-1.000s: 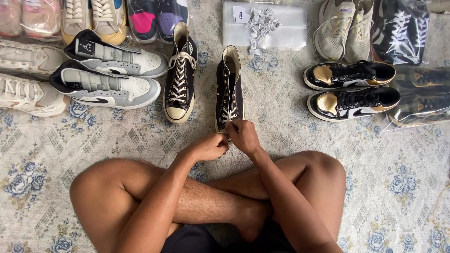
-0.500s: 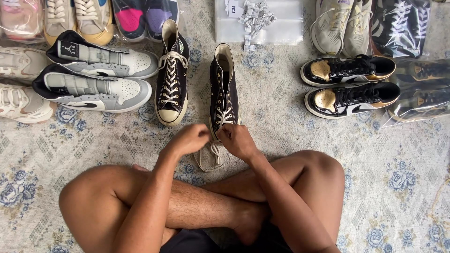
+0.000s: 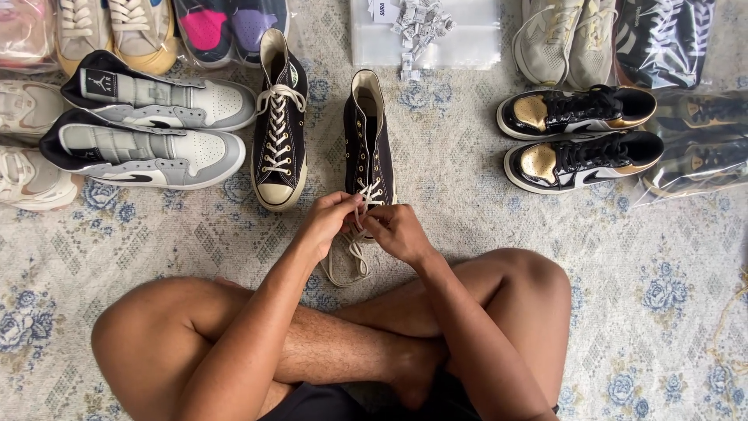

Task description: The person sits cross-legged on a rug and laces a black high-top sneaker. They thread the white laces through the eyelets, pull them tight, and tie a knot at the top.

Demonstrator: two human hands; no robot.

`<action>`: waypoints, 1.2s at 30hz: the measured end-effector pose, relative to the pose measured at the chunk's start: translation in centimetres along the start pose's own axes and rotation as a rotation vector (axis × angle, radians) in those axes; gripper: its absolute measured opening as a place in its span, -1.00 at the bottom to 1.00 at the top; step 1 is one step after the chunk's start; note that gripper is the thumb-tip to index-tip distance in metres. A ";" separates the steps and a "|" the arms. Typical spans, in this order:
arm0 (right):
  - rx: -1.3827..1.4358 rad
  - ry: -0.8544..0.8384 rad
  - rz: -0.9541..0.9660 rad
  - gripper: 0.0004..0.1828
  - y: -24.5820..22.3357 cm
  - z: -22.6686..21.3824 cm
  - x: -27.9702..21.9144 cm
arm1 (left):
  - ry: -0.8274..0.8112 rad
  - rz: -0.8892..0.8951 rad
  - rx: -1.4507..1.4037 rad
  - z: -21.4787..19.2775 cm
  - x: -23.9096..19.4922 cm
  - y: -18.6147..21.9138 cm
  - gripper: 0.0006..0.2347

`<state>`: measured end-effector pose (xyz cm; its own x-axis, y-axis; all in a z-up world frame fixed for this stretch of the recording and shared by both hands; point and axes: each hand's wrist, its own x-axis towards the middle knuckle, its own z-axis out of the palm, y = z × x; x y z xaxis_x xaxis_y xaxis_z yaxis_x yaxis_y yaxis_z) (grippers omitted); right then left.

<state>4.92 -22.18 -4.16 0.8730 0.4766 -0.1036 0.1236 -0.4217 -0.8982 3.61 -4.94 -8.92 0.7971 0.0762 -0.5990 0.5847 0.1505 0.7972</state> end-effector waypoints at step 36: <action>0.272 0.473 0.259 -0.78 1.0 -6.9 0.2 | -0.002 0.411 0.064 -6.7 -2.1 5.5 -0.79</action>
<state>8.52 -27.83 -2.12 0.9814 -0.0362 -0.1888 -0.1919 -0.2362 -0.9526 4.16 2.38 -3.82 0.9663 0.1150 -0.2302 0.2262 0.0466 0.9730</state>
